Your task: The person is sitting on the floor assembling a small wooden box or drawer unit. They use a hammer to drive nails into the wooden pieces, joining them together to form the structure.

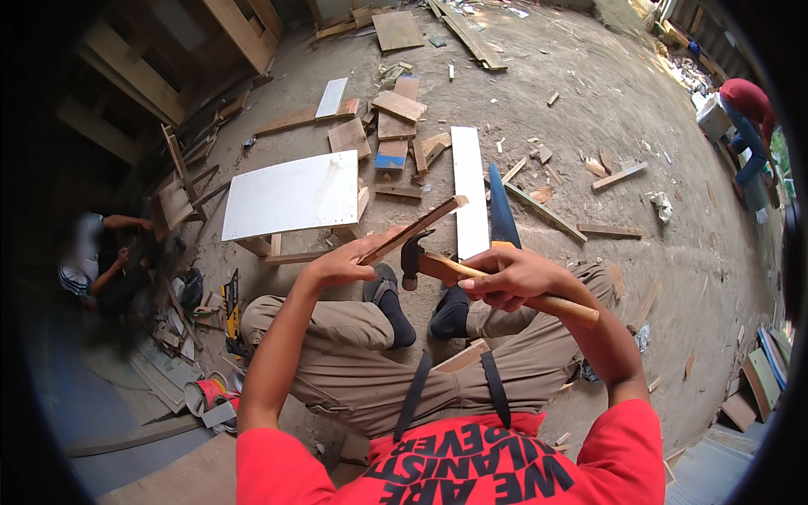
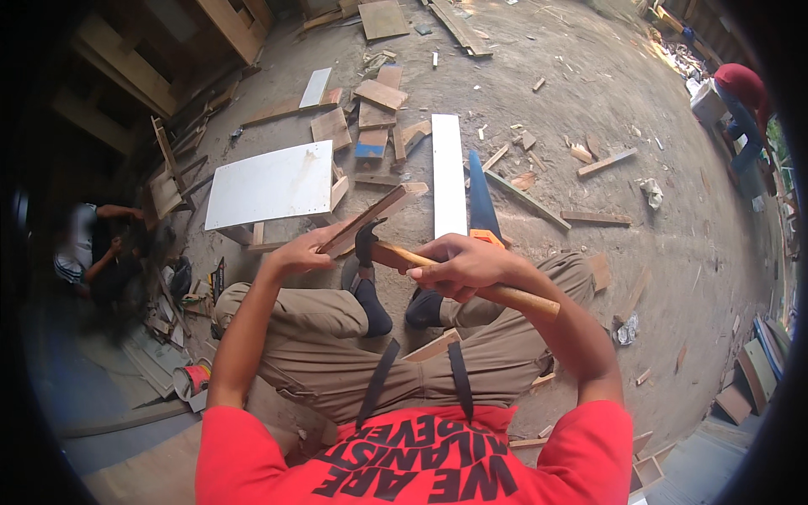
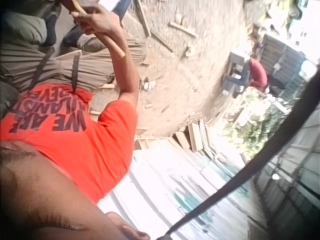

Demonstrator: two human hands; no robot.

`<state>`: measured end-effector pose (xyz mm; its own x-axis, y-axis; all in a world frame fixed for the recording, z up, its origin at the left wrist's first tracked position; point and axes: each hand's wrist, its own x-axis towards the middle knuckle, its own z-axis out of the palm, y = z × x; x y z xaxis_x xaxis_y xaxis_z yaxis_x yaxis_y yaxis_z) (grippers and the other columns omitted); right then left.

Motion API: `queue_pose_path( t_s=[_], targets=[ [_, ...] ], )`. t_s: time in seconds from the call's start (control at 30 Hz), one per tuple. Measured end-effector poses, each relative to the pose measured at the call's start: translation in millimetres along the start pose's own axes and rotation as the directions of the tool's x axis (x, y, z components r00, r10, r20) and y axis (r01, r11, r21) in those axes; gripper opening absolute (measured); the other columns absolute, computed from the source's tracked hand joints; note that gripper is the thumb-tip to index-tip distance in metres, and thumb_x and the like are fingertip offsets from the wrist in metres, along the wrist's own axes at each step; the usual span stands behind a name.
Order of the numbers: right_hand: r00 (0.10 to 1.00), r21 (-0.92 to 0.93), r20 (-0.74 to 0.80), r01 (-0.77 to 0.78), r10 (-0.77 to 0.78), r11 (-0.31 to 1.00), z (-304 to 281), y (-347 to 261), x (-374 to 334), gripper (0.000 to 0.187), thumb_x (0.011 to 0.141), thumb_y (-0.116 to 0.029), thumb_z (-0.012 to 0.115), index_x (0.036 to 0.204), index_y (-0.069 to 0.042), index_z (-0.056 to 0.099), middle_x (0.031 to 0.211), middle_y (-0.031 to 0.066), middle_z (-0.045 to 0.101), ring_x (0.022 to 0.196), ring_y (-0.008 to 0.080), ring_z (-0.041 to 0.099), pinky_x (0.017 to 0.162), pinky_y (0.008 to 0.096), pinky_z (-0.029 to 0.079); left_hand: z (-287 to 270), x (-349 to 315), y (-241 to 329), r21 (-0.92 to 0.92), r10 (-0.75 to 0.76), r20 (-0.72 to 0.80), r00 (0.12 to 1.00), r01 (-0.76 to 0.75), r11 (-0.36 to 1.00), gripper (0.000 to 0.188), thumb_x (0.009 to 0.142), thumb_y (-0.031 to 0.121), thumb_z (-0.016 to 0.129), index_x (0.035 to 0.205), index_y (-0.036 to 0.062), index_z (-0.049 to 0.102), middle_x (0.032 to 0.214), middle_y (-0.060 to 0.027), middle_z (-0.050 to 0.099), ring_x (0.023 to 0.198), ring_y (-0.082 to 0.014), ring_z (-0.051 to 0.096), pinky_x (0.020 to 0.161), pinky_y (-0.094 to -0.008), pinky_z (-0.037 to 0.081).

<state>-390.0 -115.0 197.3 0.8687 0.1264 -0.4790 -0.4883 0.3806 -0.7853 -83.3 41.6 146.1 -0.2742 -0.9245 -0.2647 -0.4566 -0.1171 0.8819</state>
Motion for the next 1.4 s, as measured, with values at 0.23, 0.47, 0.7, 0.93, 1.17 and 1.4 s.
queue_pose_path(
  t_s=[0.23, 0.47, 0.7, 0.93, 1.17, 1.4],
  targets=[
    [0.997, 0.111, -0.020, -0.072, 0.074, 0.991, 7, 19, -6, 0.032, 0.102, -0.026, 0.059, 0.123, -0.002, 0.058, 0.076, -0.0031, 0.045, 0.050, 0.0008, 0.035, 0.038, 0.0177, 0.024, 38, 12, -26, -0.155, -0.191, 0.025, 0.981, 0.193, 0.969, 0.119, 0.077, 0.092, 0.039, 0.155, 0.0025, 0.027, 0.151, -0.0195, 0.040, 0.140, -0.0302, 0.036, 0.117, -0.0415, 0.026],
    [0.997, 0.129, -0.040, -0.057, 0.063, 0.990, 11, 16, -11, 0.023, 0.101, -0.025, 0.059, 0.108, -0.003, 0.059, 0.074, -0.0025, 0.047, 0.048, 0.0016, 0.036, 0.038, 0.0207, 0.024, 43, 14, -31, -0.269, -0.097, -0.041, 0.994, 0.083, 0.960, 0.115, 0.079, 0.086, 0.046, 0.154, 0.0004, 0.029, 0.153, -0.0211, 0.038, 0.143, -0.0310, 0.033, 0.117, -0.0427, 0.026],
    [0.998, 0.148, -0.048, -0.034, 0.042, 0.988, 21, 34, -7, 0.025, 0.101, -0.027, 0.061, 0.109, -0.004, 0.058, 0.065, -0.0063, 0.041, 0.047, 0.0010, 0.033, 0.038, 0.0203, 0.024, 47, 4, -18, -0.311, -0.084, -0.066, 0.994, 0.059, 0.948, 0.114, 0.078, 0.081, 0.055, 0.151, -0.0046, 0.032, 0.153, -0.0235, 0.038, 0.143, -0.0322, 0.034, 0.117, -0.0420, 0.024],
    [0.997, 0.135, -0.076, 0.011, -0.001, 0.991, 27, 52, 5, 0.029, 0.101, -0.035, 0.059, 0.097, -0.006, 0.054, 0.068, -0.0063, 0.042, 0.047, 0.0008, 0.033, 0.039, 0.0202, 0.026, 46, 2, -29, -0.306, -0.110, -0.018, 0.994, 0.099, 0.947, 0.108, 0.080, 0.080, 0.055, 0.153, 0.0023, 0.034, 0.155, -0.0214, 0.035, 0.140, -0.0325, 0.036, 0.115, -0.0412, 0.028],
    [0.899, -0.323, -0.388, 0.076, -0.205, 0.943, 17, 45, 8, 0.030, 0.103, -0.032, 0.054, 0.100, -0.003, 0.059, 0.070, -0.0030, 0.050, 0.054, 0.0052, 0.045, 0.046, 0.0247, 0.038, 35, 17, -20, 0.048, -0.166, -0.115, 0.979, 0.173, 0.984, 0.109, 0.086, 0.084, 0.035, 0.157, 0.0032, 0.020, 0.139, -0.0298, 0.043, 0.133, -0.0400, 0.040, 0.113, -0.0429, 0.030],
    [0.586, -0.642, -0.565, 0.131, -0.581, 0.756, 15, 69, 20, 0.030, 0.097, -0.014, 0.061, 0.120, 0.003, 0.054, 0.082, 0.0009, 0.052, 0.065, 0.0069, 0.053, 0.049, 0.0247, 0.044, 82, 24, -22, -0.236, -0.278, -0.286, 0.917, 0.214, 0.948, 0.113, 0.084, 0.082, 0.046, 0.157, 0.0015, 0.016, 0.148, -0.0301, 0.037, 0.139, -0.0404, 0.037, 0.113, -0.0421, 0.031]
  ],
)
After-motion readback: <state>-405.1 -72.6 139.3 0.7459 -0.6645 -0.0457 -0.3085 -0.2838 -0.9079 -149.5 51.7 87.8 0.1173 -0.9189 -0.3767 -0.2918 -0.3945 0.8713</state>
